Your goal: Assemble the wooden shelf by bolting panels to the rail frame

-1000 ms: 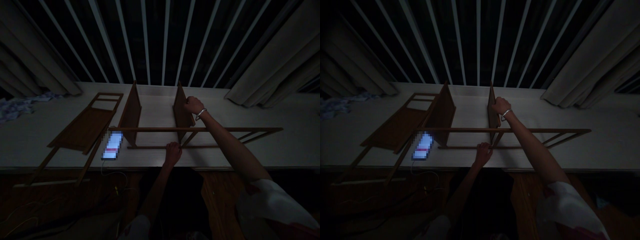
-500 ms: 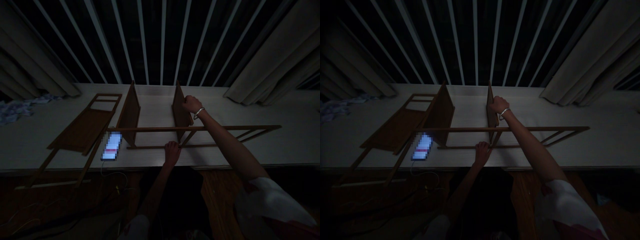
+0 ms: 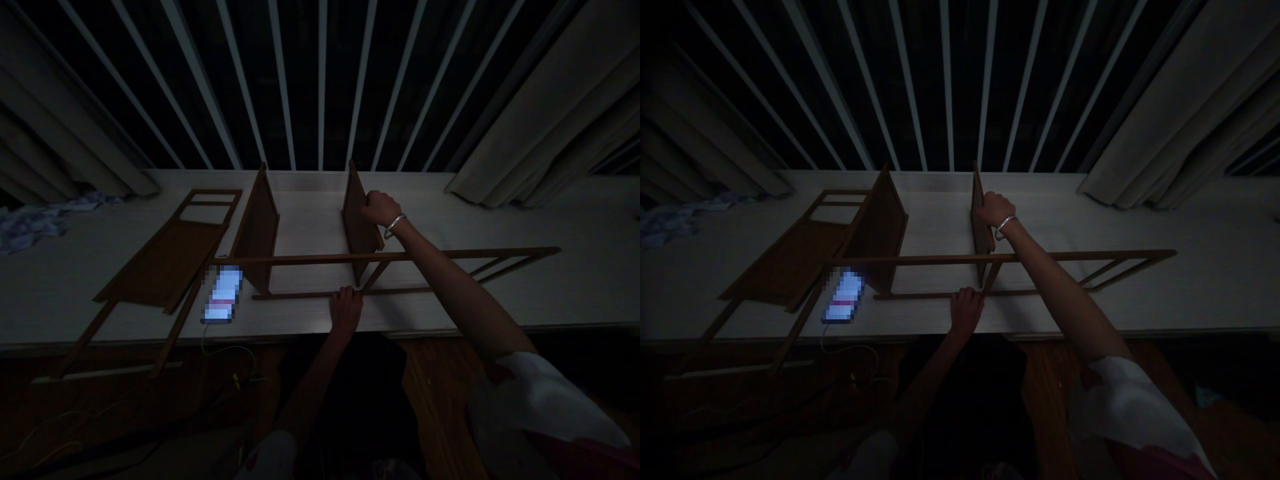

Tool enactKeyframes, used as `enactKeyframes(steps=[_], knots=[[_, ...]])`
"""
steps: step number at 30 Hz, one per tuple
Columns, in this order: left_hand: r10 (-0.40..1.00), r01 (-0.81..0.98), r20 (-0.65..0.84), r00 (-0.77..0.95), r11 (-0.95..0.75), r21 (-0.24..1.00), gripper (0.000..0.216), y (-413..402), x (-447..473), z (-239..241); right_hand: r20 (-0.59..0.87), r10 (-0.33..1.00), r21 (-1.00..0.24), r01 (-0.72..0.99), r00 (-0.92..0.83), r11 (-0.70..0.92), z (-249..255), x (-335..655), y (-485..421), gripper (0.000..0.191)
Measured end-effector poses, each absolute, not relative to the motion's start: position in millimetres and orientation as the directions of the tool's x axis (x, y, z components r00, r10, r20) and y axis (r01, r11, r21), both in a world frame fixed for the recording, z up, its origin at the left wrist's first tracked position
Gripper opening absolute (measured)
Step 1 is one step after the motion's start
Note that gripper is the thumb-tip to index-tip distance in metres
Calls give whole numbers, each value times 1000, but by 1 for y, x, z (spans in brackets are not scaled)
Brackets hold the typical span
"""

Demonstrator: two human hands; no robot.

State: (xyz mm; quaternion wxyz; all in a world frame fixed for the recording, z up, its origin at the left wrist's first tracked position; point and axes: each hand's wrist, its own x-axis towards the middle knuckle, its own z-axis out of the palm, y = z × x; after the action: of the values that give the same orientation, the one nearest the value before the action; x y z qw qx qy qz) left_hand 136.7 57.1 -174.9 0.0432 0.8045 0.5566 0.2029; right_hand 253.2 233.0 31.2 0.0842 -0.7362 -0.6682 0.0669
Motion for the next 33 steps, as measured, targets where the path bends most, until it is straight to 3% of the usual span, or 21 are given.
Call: enactKeyframes(steps=[9, 33], knots=[[903, 881, 291, 317, -394, 262, 16, 54, 142, -183, 21, 995, -213, 973, 98, -92, 31, 253, 232, 35], [927, 893, 292, 238, -327, 310, 23, 55, 145, -183, 13, 995, -210, 973, 97, -92, 32, 251, 231, 36]])
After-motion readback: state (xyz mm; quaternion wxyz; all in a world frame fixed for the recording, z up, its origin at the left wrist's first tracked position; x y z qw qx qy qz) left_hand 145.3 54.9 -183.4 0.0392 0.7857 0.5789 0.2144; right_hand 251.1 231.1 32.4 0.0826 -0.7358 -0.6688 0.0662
